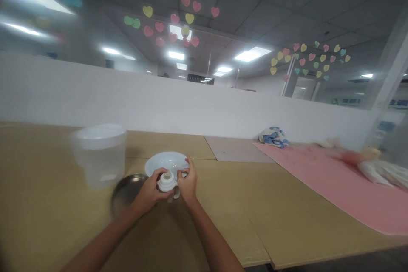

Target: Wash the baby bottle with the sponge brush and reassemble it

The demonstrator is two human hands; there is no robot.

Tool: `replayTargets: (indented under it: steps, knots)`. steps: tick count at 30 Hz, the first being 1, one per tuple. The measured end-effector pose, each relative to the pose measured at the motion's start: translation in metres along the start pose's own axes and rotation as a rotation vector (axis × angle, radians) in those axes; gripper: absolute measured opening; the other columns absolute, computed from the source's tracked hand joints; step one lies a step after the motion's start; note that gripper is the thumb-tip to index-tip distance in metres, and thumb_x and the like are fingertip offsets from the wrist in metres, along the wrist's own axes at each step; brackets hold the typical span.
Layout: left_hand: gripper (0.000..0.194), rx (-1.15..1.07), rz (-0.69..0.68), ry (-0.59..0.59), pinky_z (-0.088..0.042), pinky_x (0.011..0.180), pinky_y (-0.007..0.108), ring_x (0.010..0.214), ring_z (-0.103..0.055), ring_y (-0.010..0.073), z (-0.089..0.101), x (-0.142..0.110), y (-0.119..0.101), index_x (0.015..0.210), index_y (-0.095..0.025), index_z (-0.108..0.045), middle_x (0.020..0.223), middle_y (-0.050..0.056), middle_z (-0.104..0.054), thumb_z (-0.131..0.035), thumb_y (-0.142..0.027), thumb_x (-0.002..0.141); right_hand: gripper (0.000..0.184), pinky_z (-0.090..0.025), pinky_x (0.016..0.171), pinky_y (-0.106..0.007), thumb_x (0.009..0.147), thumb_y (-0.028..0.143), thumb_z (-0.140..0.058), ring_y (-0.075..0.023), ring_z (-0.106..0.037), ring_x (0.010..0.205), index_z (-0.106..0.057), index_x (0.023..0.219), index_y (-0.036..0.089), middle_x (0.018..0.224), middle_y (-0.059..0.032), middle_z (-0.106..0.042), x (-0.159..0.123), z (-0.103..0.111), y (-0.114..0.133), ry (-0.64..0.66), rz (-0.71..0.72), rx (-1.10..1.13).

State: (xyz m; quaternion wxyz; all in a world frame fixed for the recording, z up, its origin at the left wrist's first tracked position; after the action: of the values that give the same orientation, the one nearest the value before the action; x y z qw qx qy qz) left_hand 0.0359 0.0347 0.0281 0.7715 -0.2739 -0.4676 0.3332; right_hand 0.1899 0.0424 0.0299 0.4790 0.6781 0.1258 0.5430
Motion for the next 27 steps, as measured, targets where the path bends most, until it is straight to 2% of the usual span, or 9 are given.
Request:
replayTargets:
  steps: [5, 8, 13, 17, 20, 24, 27]
  knots:
    - [0.059, 0.006, 0.010, 0.006, -0.040, 0.089, 0.033, 0.103, -0.054, 0.0216, 0.000, 0.000, 0.002, 0.114, -0.021, -0.045, 0.113, 0.006, -0.057, -0.071, -0.029, 0.062, 0.055, -0.048, 0.075, -0.030, 0.069, 0.017, -0.054, -0.0105, -0.058, 0.063, -0.046, 0.124, 0.018, 0.117, -0.0099, -0.055, -0.001, -0.001, 0.000, 0.050, -0.013, 0.035]
    - [0.064, 0.027, -0.017, 0.029, -0.037, 0.095, 0.034, 0.112, -0.049, 0.0228, 0.000, 0.001, -0.002, 0.122, -0.023, -0.043, 0.123, 0.006, -0.053, -0.069, -0.029, 0.064, 0.047, -0.049, 0.070, -0.029, 0.076, 0.029, -0.053, -0.0119, -0.059, 0.066, -0.047, 0.121, 0.017, 0.114, -0.0107, -0.057, -0.003, -0.004, 0.000, 0.120, -0.063, 0.058]
    - [0.067, 0.057, -0.029, 0.051, -0.035, 0.098, 0.036, 0.117, -0.046, 0.0241, 0.000, -0.001, -0.011, 0.129, -0.026, -0.039, 0.129, 0.007, -0.049, -0.065, -0.027, 0.067, 0.040, -0.048, 0.070, -0.028, 0.084, 0.044, -0.044, -0.0142, -0.061, 0.070, -0.052, 0.114, 0.018, 0.095, -0.0062, -0.064, -0.007, -0.008, 0.002, 0.175, -0.076, 0.054]
    - [0.083, 0.029, 0.033, 0.041, -0.037, 0.096, 0.034, 0.112, -0.050, 0.0239, 0.001, -0.002, -0.014, 0.137, -0.023, -0.028, 0.125, 0.008, -0.052, -0.067, -0.027, 0.065, 0.041, -0.047, 0.070, -0.028, 0.089, 0.048, -0.034, -0.0160, -0.062, 0.072, -0.056, 0.107, 0.019, 0.079, -0.0034, -0.066, -0.009, -0.008, 0.004, 0.207, -0.058, 0.010]
    - [0.094, -0.007, 0.085, 0.034, -0.040, 0.090, 0.032, 0.102, -0.056, 0.0219, 0.001, -0.002, -0.013, 0.141, -0.021, -0.014, 0.116, 0.007, -0.057, -0.068, -0.028, 0.064, 0.041, -0.045, 0.075, -0.031, 0.090, 0.046, -0.030, -0.0181, -0.061, 0.080, -0.059, 0.101, 0.019, 0.079, -0.0042, -0.066, -0.011, -0.006, 0.013, 0.237, 0.058, -0.076]
    - [0.096, -0.037, 0.121, 0.045, -0.042, 0.083, 0.029, 0.093, -0.059, 0.0198, -0.001, -0.001, -0.012, 0.142, -0.021, -0.008, 0.107, 0.004, -0.060, -0.065, -0.023, 0.063, 0.029, -0.039, 0.088, -0.038, 0.083, 0.044, -0.047, -0.0204, -0.057, 0.087, -0.060, 0.091, 0.019, 0.087, -0.0057, -0.065, -0.018, -0.007, 0.036, 0.266, 0.395, -0.178]
    - [0.097, -0.048, 0.128, 0.057, -0.042, 0.082, 0.028, 0.091, -0.059, 0.0195, 0.000, -0.001, -0.010, 0.141, -0.022, -0.009, 0.106, 0.003, -0.061, -0.063, -0.018, 0.060, 0.026, -0.042, 0.079, -0.035, 0.074, 0.041, -0.061, -0.0199, -0.055, 0.079, -0.058, 0.087, 0.018, 0.081, -0.0052, -0.063, -0.022, -0.010, 0.045, 0.275, 0.495, -0.218]
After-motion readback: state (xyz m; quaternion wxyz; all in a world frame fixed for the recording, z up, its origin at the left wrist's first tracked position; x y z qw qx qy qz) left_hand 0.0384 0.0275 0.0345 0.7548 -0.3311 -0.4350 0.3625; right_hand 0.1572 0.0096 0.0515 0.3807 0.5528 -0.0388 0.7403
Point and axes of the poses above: each hand's wrist, its own x-axis towards the middle knuckle, its own z-axis out of the back of the hand, y = z × x, the point moved 5 cm from there along x, towards the middle knuckle
